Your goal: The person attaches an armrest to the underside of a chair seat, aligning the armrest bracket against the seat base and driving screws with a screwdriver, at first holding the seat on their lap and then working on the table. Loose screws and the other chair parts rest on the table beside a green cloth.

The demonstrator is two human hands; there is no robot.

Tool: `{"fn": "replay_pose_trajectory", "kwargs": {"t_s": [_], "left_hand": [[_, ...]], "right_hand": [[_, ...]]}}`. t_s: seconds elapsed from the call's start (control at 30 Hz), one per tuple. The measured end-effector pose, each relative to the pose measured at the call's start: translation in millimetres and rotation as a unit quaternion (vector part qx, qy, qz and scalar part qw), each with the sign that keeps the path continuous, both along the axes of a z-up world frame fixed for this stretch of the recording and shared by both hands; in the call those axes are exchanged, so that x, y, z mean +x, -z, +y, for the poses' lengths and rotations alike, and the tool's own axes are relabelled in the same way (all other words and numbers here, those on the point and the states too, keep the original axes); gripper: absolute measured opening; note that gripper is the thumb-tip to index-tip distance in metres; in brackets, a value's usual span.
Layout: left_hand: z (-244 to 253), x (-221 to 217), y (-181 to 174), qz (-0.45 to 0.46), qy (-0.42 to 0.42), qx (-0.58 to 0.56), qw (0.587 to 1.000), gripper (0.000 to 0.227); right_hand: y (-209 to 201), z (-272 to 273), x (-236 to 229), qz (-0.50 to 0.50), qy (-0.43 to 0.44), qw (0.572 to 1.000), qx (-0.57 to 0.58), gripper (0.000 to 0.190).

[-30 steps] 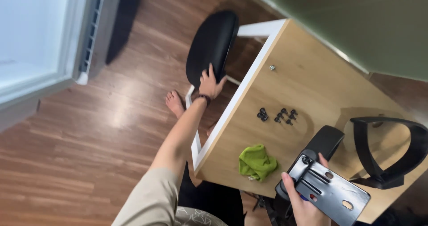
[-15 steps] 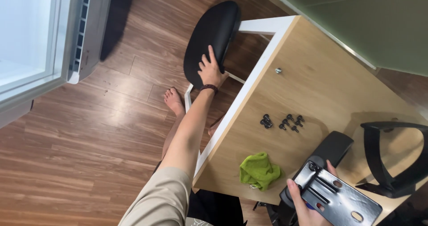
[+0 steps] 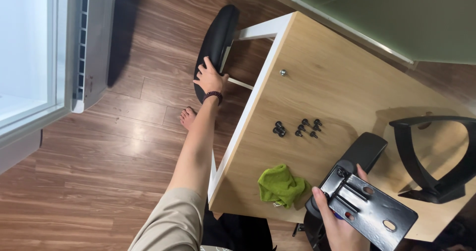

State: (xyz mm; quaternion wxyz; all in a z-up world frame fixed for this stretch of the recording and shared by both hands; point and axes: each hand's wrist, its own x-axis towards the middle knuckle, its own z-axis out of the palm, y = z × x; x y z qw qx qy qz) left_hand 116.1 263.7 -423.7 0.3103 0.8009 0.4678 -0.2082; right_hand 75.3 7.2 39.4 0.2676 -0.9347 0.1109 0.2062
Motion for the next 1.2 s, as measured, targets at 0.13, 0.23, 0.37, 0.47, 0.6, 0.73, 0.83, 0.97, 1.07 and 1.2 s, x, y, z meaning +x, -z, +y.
{"fn": "replay_pose_trajectory", "kwargs": {"t_s": [0.13, 0.23, 0.37, 0.47, 0.6, 0.73, 0.83, 0.97, 1.07, 1.2], "left_hand": [[20.7, 1.4, -2.1, -0.004, -0.032, 0.002, 0.999, 0.1], [22.0, -10.3, 9.8, -0.041, -0.065, -0.002, 0.997, 0.095], [18.0, -11.2, 6.8, -0.061, -0.054, 0.003, 0.997, 0.098], [10.7, -8.7, -2.3, -0.044, -0.048, -0.005, 0.998, 0.098], [7.1, -4.2, -12.1, -0.014, -0.047, -0.026, 0.998, 0.106], [6.0, -11.8, 16.5, -0.006, -0.021, -0.029, 0.999, 0.11], [10.8, -17.7, 43.1, -0.023, 0.028, -0.02, 0.999, 0.107], [28.7, -14.0, 49.6, -0.044, 0.072, 0.003, 0.996, 0.099], [42.8, -12.5, 30.0, -0.046, 0.081, 0.005, 0.996, 0.093], [76.3, -16.7, -6.5, -0.073, 0.089, 0.017, 0.993, 0.083]], "right_hand": [[-1.3, 12.9, 11.3, 0.005, 0.017, 1.0, 0.002, 0.094], [0.0, 15.5, 21.0, -0.06, -0.08, 0.995, -0.016, 0.087], [6.5, 15.4, 31.9, -0.054, -0.047, 0.997, -0.004, 0.085], [11.1, 12.6, 38.5, -0.072, -0.037, 0.996, 0.031, 0.084], [12.9, 16.2, 46.4, -0.062, -0.008, 0.997, 0.039, 0.083], [14.6, 16.8, 42.1, -0.029, 0.032, 0.998, 0.045, 0.088], [18.4, 13.5, 37.0, -0.083, -0.041, 0.995, 0.035, 0.086], [20.4, 16.3, 37.3, -0.054, 0.002, 0.998, 0.041, 0.09], [18.9, 16.7, 39.4, -0.041, 0.025, 0.998, 0.044, 0.089], [12.7, 18.2, 44.0, -0.037, 0.022, 0.999, 0.026, 0.087]]}}
